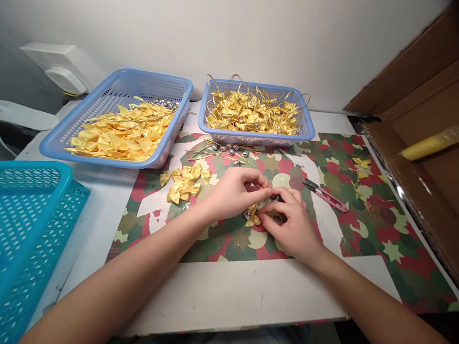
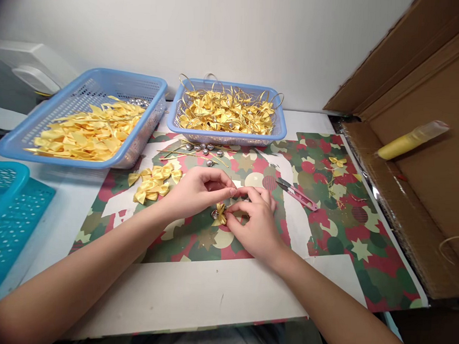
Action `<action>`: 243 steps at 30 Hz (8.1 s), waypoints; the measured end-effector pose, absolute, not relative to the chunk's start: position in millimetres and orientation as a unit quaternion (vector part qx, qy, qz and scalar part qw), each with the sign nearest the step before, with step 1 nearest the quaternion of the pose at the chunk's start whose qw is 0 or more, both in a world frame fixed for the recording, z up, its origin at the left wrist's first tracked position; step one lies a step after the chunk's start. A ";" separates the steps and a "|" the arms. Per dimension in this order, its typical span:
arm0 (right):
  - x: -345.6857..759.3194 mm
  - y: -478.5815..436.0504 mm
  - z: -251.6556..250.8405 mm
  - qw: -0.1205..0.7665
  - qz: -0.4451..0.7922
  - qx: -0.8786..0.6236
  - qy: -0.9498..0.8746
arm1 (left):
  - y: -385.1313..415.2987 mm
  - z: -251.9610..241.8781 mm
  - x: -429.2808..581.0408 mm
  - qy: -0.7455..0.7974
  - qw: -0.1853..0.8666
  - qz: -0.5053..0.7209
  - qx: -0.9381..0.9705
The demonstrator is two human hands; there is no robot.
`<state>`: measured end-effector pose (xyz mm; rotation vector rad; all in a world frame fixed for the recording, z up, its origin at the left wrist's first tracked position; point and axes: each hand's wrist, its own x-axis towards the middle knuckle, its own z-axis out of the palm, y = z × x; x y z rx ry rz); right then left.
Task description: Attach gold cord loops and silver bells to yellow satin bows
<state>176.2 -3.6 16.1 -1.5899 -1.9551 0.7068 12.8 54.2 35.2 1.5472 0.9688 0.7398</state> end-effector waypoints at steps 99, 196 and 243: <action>179.3 1.9 12.2 0.292 0.272 -0.529 -0.749 | 40.2 44.1 20.8 0.325 0.783 0.455 0.273; 237.3 32.4 35.6 0.094 0.240 -0.619 -0.742 | 61.4 47.7 2.1 0.537 0.525 0.330 0.573; 194.0 3.8 23.5 0.402 0.053 -0.459 -0.791 | 25.1 32.4 23.2 0.440 0.362 0.317 0.758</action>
